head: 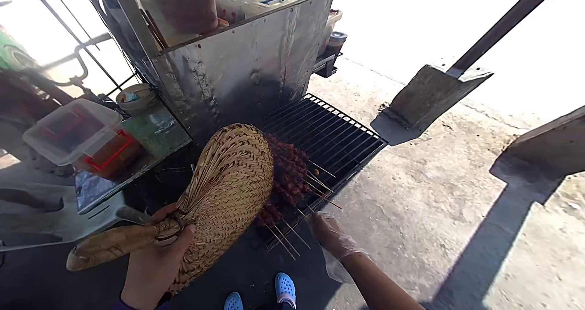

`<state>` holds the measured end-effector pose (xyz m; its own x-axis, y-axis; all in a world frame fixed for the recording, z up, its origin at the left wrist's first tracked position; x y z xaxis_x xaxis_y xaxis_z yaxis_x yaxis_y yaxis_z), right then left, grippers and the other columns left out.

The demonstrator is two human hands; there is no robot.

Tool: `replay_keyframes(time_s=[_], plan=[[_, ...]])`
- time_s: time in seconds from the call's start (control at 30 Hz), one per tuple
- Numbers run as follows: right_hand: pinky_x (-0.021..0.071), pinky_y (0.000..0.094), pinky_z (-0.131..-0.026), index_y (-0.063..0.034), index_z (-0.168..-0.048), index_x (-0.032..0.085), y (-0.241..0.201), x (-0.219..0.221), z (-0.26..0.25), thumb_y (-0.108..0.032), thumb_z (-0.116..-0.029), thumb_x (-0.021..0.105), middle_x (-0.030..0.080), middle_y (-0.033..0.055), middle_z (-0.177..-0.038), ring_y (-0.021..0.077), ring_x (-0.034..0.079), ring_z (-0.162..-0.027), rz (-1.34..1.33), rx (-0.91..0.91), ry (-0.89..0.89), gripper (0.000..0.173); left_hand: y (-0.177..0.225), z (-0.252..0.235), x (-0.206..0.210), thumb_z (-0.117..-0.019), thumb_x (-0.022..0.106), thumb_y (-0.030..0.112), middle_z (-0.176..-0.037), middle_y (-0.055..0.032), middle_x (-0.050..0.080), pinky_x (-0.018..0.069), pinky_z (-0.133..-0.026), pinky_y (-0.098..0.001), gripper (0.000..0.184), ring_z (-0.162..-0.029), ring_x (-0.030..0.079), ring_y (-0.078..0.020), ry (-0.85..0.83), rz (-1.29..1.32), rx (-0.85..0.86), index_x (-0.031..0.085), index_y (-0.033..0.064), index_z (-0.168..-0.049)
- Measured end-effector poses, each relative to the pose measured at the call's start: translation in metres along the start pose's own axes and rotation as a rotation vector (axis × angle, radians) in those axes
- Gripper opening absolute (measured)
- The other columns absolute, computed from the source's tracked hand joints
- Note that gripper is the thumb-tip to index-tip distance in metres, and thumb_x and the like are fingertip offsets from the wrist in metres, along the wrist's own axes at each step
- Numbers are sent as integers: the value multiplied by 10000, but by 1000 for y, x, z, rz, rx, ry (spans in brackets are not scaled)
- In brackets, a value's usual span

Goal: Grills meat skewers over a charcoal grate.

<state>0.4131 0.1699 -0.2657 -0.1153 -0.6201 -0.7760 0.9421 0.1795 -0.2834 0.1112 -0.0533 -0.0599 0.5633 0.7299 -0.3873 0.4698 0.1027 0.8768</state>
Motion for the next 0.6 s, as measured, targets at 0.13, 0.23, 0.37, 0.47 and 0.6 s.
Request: replay_keyframes(time_s=[0.13, 0.23, 0.37, 0.47, 0.6], plan=[[442, 510, -1094, 22, -1301, 614, -8, -2, 5, -320, -1109, 380, 632, 237, -1320, 360, 589, -1286, -29, -27, 25, 457, 1, 8, 13, -815, 655, 60, -1043, -27, 698, 550, -832, -144, 322, -937, 651, 15, -24, -10, 240, 695, -26, -1123], [434, 505, -1087, 47, -1280, 610, -6, 7, 3, -286, -1102, 423, 631, 256, -1292, 366, 596, -1252, -109, -39, -89, 422, 14, 14, 17, -777, 724, 99, -1018, 56, 719, 561, -836, -124, 391, -938, 664, 73, -86, 59, 63, 652, -28, -1140], [414, 530, -1125, 5, -1367, 584, 4, 8, -5, -271, -1095, 424, 597, 229, -1394, 362, 550, -1340, -32, 58, -48, 419, 0, 5, 15, -841, 644, 80, -1094, -66, 681, 541, -869, -162, 325, -991, 643, -9, -1, -32, 217, 679, -42, -1140], [436, 523, -1105, -7, -1349, 603, 2, -3, 5, -284, -1102, 410, 614, 224, -1373, 360, 572, -1318, -46, 64, 53, 418, 7, 11, 21, -818, 699, 93, -1039, 45, 721, 571, -837, -159, 299, -943, 671, 16, -121, 87, 210, 713, 54, -1114], [509, 548, -996, -37, -1226, 682, -12, -14, 27, -324, -1046, 545, 675, 205, -1243, 362, 656, -1171, -133, -34, 241, 365, 2, 8, 19, -753, 736, 78, -1036, 28, 726, 574, -847, -160, 449, -951, 684, 25, -73, 98, -36, 646, -7, -1184]])
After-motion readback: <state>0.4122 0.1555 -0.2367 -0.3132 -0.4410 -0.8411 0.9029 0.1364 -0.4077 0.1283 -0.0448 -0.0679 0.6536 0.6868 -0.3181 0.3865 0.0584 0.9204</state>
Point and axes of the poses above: each hand's wrist, its own z-axis away from the middle knuckle, its own x-axis out of the palm, y = z × x, the point moved 7 cm from there along -z, towards the middle knuckle
